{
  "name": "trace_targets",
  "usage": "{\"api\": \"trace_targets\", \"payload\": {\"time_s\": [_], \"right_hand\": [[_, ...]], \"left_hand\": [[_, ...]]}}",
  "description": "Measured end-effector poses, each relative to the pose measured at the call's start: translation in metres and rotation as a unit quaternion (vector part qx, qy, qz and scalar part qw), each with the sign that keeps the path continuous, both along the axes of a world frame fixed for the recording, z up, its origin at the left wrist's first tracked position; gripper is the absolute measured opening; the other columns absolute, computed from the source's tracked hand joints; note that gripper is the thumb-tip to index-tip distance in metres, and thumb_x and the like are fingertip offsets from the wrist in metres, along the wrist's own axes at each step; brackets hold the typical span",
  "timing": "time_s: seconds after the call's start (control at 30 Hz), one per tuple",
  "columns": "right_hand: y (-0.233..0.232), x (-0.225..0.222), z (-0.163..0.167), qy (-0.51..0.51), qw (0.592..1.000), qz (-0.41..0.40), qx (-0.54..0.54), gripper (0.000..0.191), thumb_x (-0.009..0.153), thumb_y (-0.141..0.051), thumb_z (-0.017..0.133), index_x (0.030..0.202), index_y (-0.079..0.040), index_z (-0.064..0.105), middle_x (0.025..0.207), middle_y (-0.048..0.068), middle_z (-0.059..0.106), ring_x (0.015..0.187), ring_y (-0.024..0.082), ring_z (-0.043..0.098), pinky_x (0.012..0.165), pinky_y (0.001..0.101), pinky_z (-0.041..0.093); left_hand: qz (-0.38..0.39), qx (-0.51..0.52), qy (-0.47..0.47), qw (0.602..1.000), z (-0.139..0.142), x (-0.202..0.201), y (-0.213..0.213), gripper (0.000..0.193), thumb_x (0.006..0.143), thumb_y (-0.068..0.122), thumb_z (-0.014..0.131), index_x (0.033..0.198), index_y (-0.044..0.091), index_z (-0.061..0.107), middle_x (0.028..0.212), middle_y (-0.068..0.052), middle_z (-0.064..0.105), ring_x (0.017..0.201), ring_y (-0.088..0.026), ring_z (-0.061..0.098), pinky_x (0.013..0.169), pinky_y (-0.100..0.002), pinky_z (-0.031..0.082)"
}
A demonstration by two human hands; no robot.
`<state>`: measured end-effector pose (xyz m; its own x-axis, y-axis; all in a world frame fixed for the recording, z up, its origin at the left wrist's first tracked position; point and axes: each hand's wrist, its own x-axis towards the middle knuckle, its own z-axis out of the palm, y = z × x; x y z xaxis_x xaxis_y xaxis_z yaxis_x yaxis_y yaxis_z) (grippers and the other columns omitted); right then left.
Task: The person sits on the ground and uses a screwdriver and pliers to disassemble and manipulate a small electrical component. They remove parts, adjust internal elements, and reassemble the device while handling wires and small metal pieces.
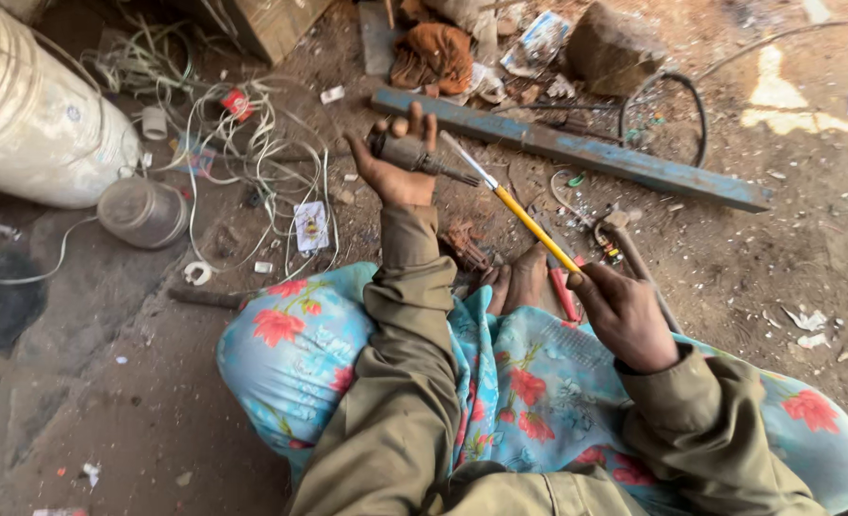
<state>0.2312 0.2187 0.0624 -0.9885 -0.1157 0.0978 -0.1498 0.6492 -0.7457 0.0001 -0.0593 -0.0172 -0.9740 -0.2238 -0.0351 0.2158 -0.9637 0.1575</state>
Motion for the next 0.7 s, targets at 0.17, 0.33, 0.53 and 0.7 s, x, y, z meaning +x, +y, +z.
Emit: {"api": "trace_targets", "payload": {"time_s": [0.17, 0.33, 0.53, 0.7], "right_hand": [[-0.013, -0.003, 0.015, -0.032, 0.997, -0.021, 0.068, 0.025, 0.099, -0.027, 0.061, 0.097, -0.003, 0.071, 0.062, 0.021, 0.058, 0.059, 0.042, 0.061, 0.056, 0.0488, 0.046], [-0.009, -0.014, 0.015, -0.055, 0.989, -0.028, 0.131, 0.025, 0.1, -0.027, 0.061, 0.096, -0.005, 0.073, 0.064, 0.023, 0.059, 0.072, 0.046, 0.064, 0.069, 0.052, 0.049], [-0.013, -0.021, 0.006, 0.0, 0.994, 0.015, 0.104, 0.023, 0.099, -0.023, 0.059, 0.096, -0.003, 0.072, 0.072, 0.024, 0.063, 0.14, 0.037, 0.052, 0.08, 0.0547, 0.049], [-0.013, -0.015, 0.004, 0.028, 0.992, 0.028, 0.122, 0.022, 0.098, -0.021, 0.061, 0.094, -0.003, 0.072, 0.071, 0.024, 0.063, 0.139, 0.04, 0.051, 0.08, 0.0553, 0.048]], "left_hand": [[-0.073, -0.008, 0.041, 0.996, 0.005, 0.002, -0.001, 0.065, 0.094, 0.073, 0.052, 0.089, 0.011, 0.069, 0.072, -0.004, 0.067, 0.092, -0.028, 0.074, 0.092, -0.054, 0.058], [-0.062, -0.1, 0.075, 0.99, 0.01, -0.006, 0.002, 0.051, 0.098, 0.061, 0.06, 0.087, 0.011, 0.064, 0.069, -0.005, 0.064, 0.092, -0.031, 0.075, 0.094, -0.057, 0.059], [-0.059, -0.224, 0.073, 0.97, 0.007, -0.007, -0.011, 0.045, 0.099, 0.054, 0.061, 0.088, 0.011, 0.057, 0.066, -0.006, 0.057, 0.09, -0.031, 0.075, 0.099, -0.054, 0.058], [-0.066, -0.284, 0.104, 0.951, 0.006, -0.003, -0.019, 0.042, 0.104, 0.046, 0.063, 0.087, 0.009, 0.054, 0.068, -0.007, 0.053, 0.078, -0.026, 0.07, 0.101, -0.054, 0.058]]}}
